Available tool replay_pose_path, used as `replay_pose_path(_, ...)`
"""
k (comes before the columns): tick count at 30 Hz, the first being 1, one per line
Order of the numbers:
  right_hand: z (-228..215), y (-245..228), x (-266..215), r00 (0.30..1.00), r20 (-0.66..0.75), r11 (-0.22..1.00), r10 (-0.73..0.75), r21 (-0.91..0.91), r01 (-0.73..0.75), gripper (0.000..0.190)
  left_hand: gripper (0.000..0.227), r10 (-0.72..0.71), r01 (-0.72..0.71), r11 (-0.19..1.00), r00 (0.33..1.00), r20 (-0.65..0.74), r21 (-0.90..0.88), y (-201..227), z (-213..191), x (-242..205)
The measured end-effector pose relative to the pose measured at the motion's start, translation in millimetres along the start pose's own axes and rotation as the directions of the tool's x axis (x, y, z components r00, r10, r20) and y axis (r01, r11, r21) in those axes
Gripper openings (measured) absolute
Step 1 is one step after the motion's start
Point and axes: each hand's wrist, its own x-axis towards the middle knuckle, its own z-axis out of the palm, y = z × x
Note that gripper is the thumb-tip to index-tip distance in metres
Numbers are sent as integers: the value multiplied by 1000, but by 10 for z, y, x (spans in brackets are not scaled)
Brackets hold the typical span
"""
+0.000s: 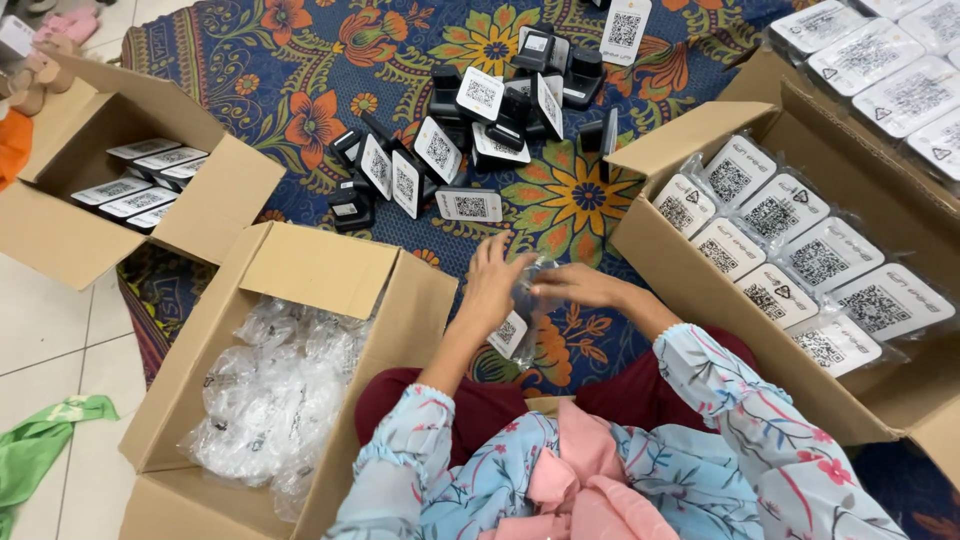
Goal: The person packs items with QR codes into small plastic bags and then places the bags into cardboard boxes.
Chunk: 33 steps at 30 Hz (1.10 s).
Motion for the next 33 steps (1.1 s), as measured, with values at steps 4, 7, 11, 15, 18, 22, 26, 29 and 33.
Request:
replay_pose_path(4,-131,-345,-203,997,-7,877,-83,-476,70,55,49,179,-241,915,961,211,324,-137,23,406)
replay_pose_path(7,-282,-457,-295,987,-105,829,-125,-557,46,33,27,182,-371,702,918,351,607,-444,174,796)
replay_pose_path(11,-480,-457,-447,933,-309,780,-187,-624,-50,30,25,224,-256,562,962,153,786,-781,57,1051)
replay_pose_path(15,-416,-114,-579,711,-699,985,79,-53,-162,54,36,86,-1,890,982,-166,456,-1261,146,948)
replay_pose_path(18,-14,79,-604,647,-696,925,310,379,-36,83,87,-260,264,959,964,55,-105,-1488,362,664)
replay_pose_path(22,749,475,-337,708,-644,870,289,485,86,101,108,-323,504,703,855,405,-502,-1482,785,436)
replay_pose_path(26,1166,450,10,700,-625,780,345,606,157,91,80,-165,468,491,878,449,-735,-1470,1235,383)
replay_pose_path(29,1335,614,231,671,-623,708,402,676,203,61,52,-61,358,365,930,361,-860,-1810,1838,458)
replay_pose_path(33,1319,620,340,621,-700,842,352,526,116,21,30,-60,243,317,970,236,-917,-2042,2250,527)
